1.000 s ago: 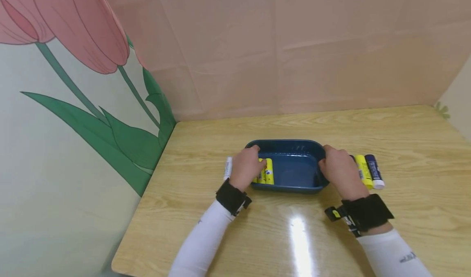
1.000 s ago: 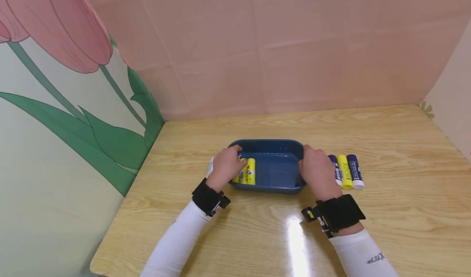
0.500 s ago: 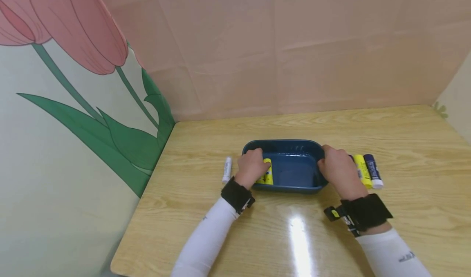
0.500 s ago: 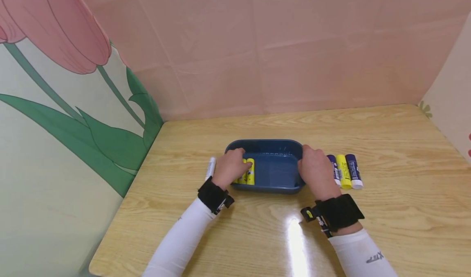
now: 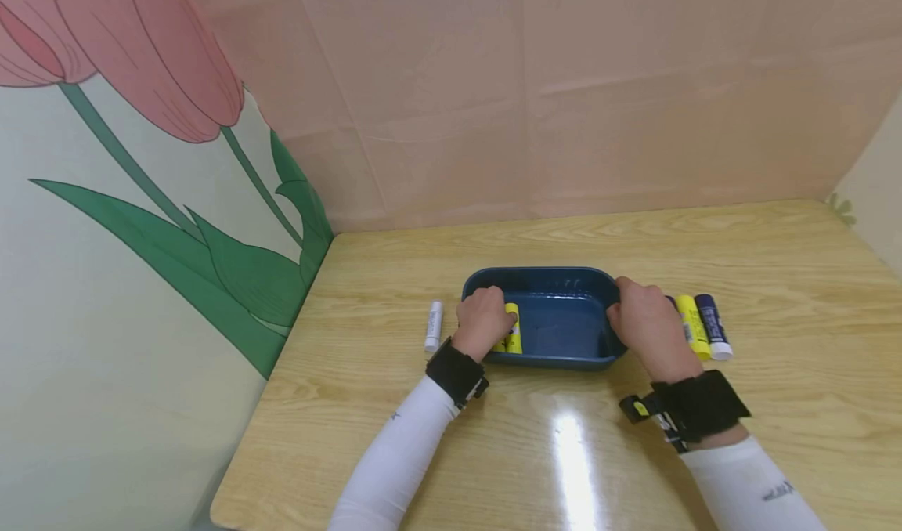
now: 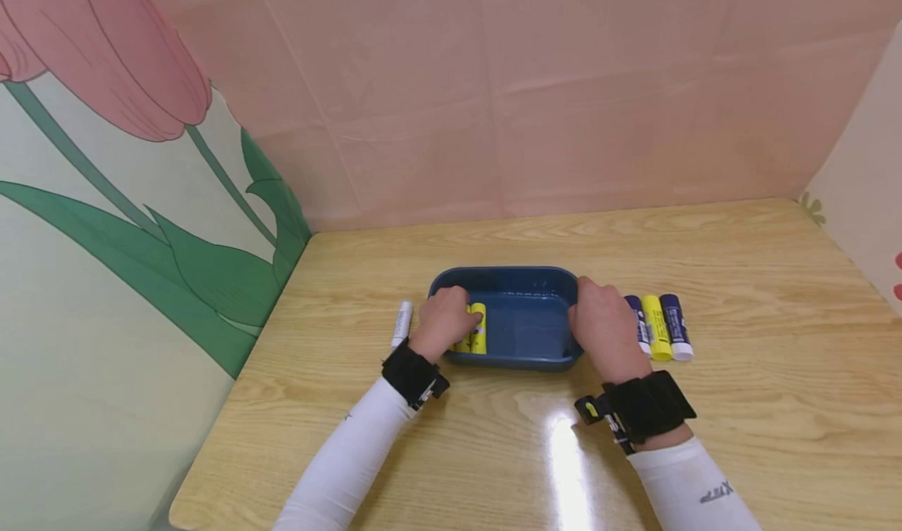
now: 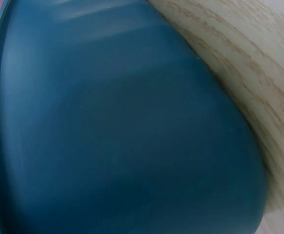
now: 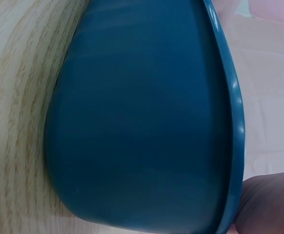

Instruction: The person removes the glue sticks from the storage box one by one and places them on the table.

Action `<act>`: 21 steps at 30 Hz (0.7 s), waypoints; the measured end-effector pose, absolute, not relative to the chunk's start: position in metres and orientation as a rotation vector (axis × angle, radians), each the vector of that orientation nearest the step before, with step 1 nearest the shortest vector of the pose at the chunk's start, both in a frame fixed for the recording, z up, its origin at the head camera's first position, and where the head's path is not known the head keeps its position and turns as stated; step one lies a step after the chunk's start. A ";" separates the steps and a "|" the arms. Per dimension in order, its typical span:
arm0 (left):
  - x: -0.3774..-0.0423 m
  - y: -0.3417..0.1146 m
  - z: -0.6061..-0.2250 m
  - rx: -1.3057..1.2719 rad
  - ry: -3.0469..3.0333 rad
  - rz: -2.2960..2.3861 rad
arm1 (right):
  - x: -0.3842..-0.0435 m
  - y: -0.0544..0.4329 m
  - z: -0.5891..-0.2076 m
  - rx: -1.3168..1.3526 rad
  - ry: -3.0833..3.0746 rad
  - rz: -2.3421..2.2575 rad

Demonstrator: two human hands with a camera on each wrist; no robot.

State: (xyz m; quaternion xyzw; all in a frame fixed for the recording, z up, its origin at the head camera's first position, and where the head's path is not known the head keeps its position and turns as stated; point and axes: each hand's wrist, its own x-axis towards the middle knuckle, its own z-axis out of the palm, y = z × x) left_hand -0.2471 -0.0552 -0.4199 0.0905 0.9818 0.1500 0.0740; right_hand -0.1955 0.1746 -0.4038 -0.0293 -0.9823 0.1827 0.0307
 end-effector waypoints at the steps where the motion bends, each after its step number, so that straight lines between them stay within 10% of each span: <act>1: -0.247 -0.055 -0.420 0.281 2.952 0.449 | -0.195 0.174 -0.404 -0.092 -3.026 0.562; 21: -0.243 -0.048 -0.424 0.353 3.014 0.399 | -0.191 0.172 -0.398 -0.102 -3.036 0.570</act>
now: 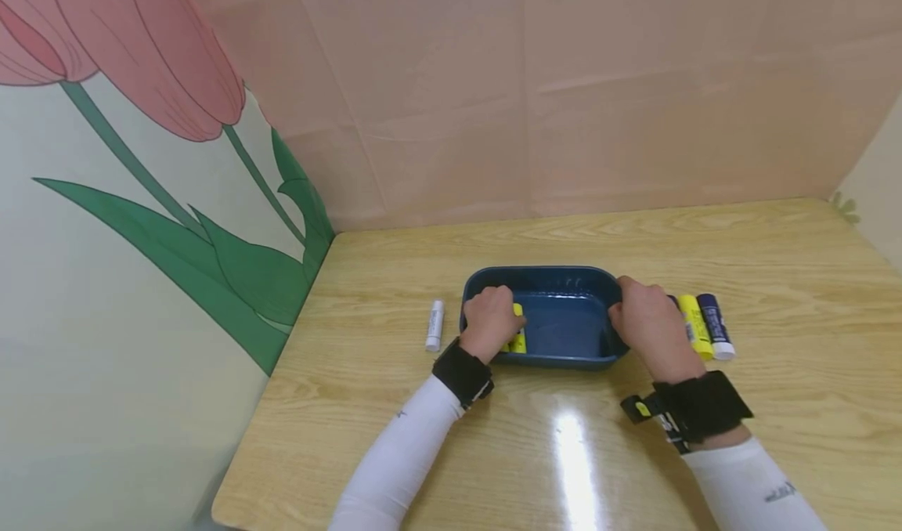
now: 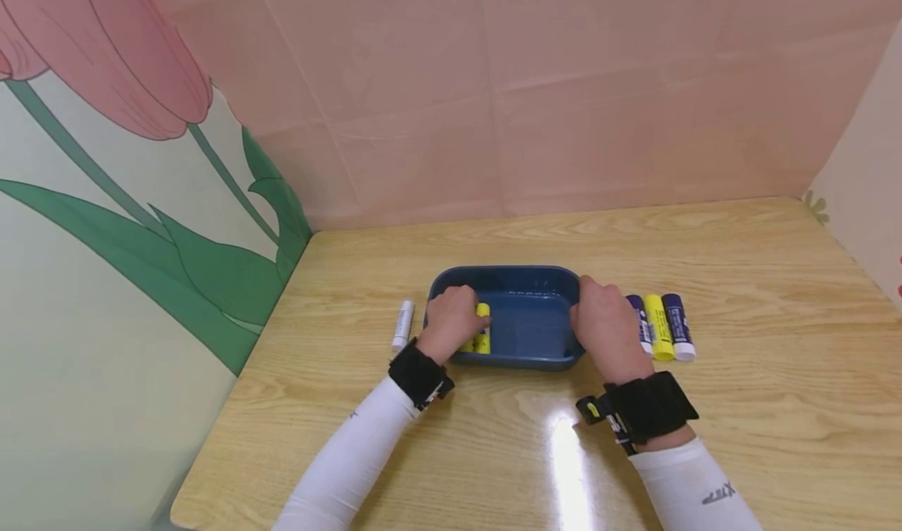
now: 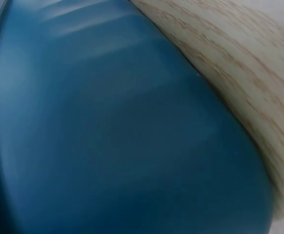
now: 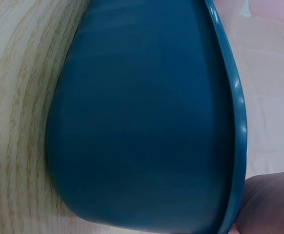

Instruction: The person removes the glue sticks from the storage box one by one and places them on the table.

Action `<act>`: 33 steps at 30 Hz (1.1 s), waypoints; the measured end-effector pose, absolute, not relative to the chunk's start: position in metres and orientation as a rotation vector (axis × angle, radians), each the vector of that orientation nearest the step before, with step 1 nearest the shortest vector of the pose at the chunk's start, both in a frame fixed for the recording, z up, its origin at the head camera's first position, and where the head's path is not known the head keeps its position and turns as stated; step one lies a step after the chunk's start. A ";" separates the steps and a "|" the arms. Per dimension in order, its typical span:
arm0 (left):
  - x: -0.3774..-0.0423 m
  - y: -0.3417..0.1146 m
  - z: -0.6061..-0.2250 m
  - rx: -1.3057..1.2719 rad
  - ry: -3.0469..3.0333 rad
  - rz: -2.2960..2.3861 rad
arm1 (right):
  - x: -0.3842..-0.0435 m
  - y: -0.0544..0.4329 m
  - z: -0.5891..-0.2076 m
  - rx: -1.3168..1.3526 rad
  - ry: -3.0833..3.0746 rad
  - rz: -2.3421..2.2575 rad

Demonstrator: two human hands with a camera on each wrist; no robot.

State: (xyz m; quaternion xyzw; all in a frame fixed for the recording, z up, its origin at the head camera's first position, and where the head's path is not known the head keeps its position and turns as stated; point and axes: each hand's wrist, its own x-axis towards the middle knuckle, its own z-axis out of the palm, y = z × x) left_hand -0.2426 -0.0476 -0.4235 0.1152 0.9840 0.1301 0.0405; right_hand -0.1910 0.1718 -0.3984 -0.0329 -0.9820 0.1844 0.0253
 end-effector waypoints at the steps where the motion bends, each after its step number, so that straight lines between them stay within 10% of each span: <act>1: -0.242 -0.047 -0.423 0.355 3.015 0.393 | -0.191 0.172 -0.398 -0.102 -3.037 0.571; 33: -0.242 -0.042 -0.432 0.465 2.985 0.608 | -0.191 0.175 -0.399 -0.100 -3.031 0.558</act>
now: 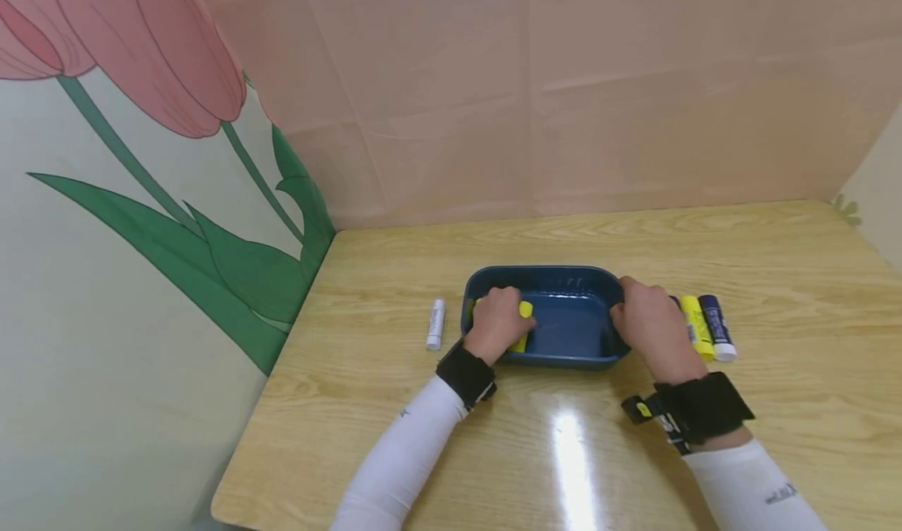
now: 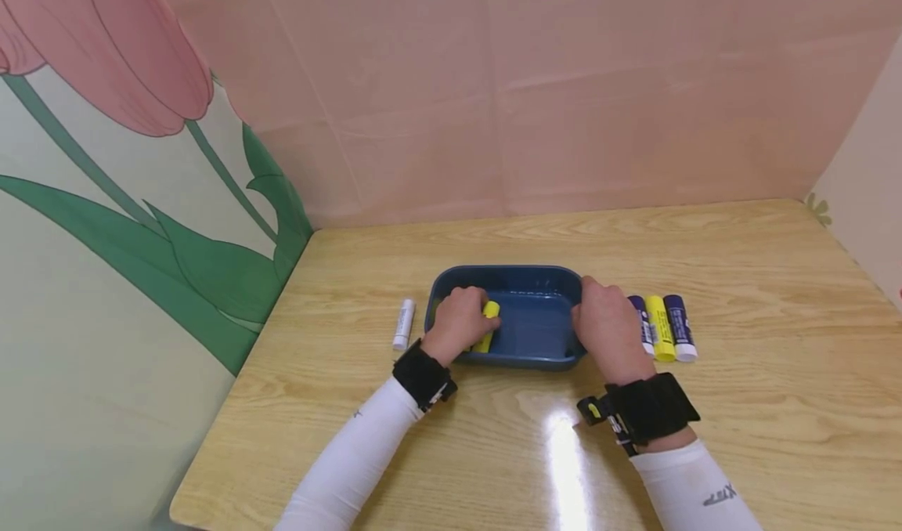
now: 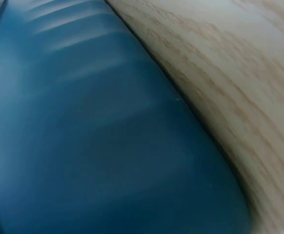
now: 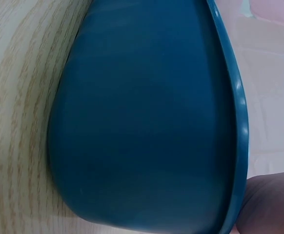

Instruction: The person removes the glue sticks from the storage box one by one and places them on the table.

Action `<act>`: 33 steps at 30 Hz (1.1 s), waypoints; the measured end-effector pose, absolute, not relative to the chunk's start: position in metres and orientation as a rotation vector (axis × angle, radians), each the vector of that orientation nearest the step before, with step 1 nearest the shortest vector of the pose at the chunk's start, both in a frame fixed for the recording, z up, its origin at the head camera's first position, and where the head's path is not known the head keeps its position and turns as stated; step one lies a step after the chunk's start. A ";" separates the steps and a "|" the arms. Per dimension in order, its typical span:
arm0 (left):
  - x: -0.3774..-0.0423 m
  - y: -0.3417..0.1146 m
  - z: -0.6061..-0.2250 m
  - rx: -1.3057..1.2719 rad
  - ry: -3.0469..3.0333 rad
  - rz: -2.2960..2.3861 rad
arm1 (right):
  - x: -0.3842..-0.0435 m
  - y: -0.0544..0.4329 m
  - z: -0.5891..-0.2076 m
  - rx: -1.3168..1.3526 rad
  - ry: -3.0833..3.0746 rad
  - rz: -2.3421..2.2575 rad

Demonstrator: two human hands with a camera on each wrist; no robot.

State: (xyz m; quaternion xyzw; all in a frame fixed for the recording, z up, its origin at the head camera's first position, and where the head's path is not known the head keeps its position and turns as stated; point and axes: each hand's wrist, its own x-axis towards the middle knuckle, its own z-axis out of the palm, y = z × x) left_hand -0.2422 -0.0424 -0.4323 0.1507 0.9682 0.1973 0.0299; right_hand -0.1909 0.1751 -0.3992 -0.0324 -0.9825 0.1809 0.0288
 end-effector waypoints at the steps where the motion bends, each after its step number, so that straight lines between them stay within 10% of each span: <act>1: -0.243 -0.042 -0.432 0.464 2.986 0.614 | -0.191 0.175 -0.399 -0.101 -3.029 0.556; 33: -0.236 -0.062 -0.411 0.398 2.970 1.002 | -0.193 0.180 -0.400 -0.105 -3.057 0.570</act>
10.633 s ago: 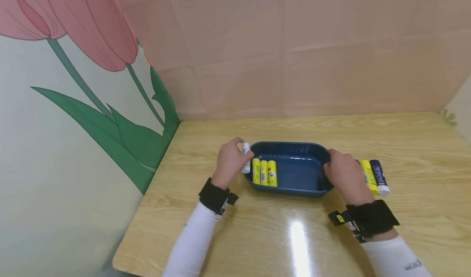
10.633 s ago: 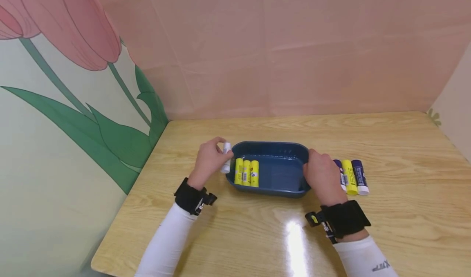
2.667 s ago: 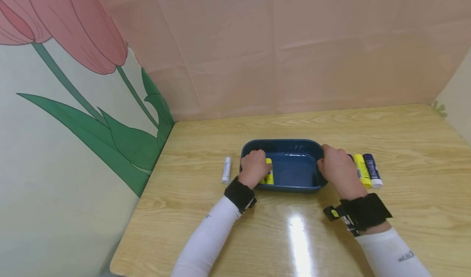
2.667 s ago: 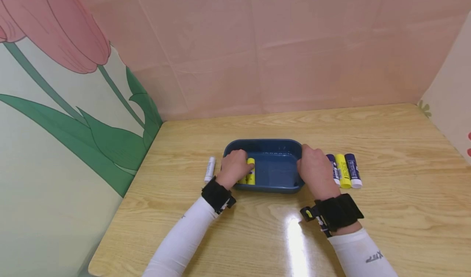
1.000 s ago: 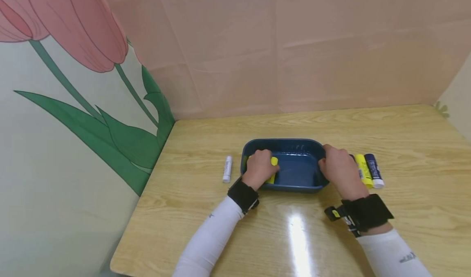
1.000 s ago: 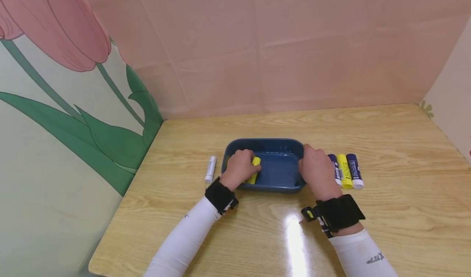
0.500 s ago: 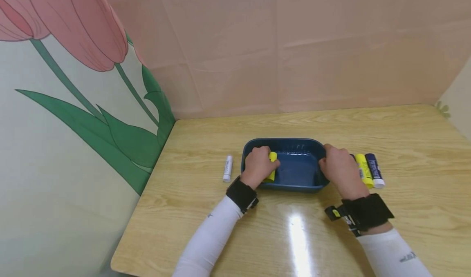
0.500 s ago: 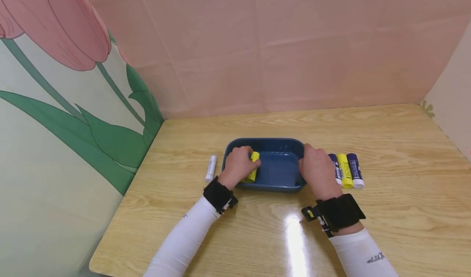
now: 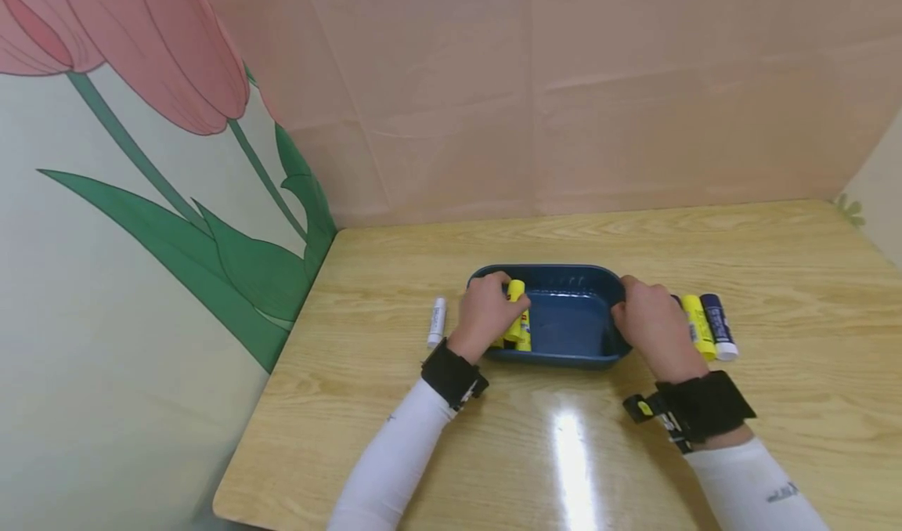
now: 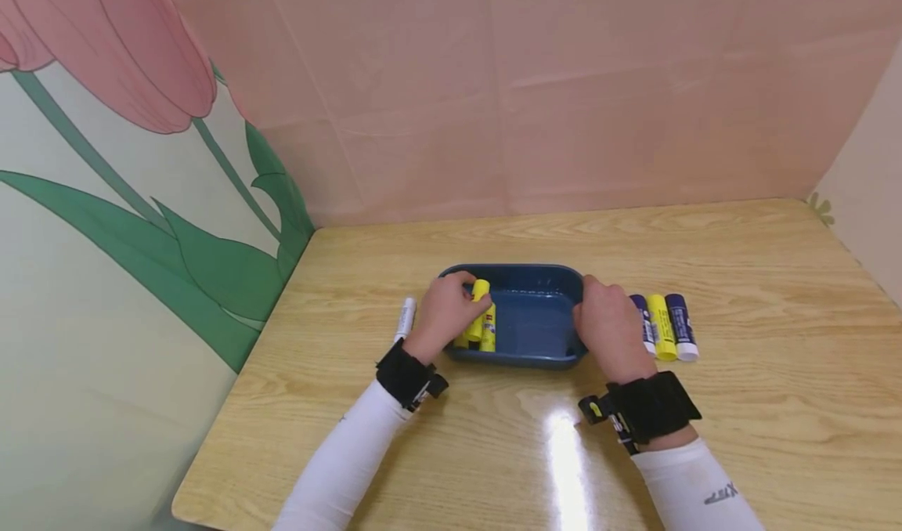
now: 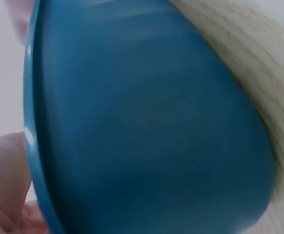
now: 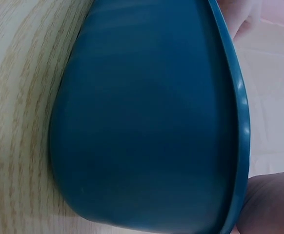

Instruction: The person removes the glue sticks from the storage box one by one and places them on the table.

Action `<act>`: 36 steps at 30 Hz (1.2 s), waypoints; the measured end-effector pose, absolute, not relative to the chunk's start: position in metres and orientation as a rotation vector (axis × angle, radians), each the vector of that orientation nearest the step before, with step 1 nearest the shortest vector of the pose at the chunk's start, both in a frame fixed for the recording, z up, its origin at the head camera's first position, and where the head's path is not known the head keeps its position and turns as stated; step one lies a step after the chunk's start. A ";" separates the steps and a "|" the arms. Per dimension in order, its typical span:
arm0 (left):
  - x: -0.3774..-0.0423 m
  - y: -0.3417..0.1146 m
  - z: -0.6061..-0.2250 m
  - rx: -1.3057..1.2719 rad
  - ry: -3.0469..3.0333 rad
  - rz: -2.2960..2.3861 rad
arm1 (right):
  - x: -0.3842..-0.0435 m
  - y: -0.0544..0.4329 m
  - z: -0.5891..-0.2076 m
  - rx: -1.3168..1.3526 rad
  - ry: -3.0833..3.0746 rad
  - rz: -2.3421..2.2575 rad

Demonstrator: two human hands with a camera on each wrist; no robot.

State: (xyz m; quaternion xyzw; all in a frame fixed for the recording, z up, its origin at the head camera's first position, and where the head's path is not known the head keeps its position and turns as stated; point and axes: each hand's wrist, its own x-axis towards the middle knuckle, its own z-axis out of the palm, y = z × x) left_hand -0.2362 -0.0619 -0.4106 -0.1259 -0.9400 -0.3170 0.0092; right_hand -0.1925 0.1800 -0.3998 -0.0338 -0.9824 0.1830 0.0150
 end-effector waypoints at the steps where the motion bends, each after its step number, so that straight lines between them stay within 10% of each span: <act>1: -0.236 -0.063 -0.410 -0.385 -2.928 -0.999 | -0.193 0.180 -0.400 -0.103 -3.056 0.569; 36: -0.255 -0.177 -0.411 0.088 -2.926 -0.993 | -0.189 0.176 -0.399 -0.100 -3.036 0.568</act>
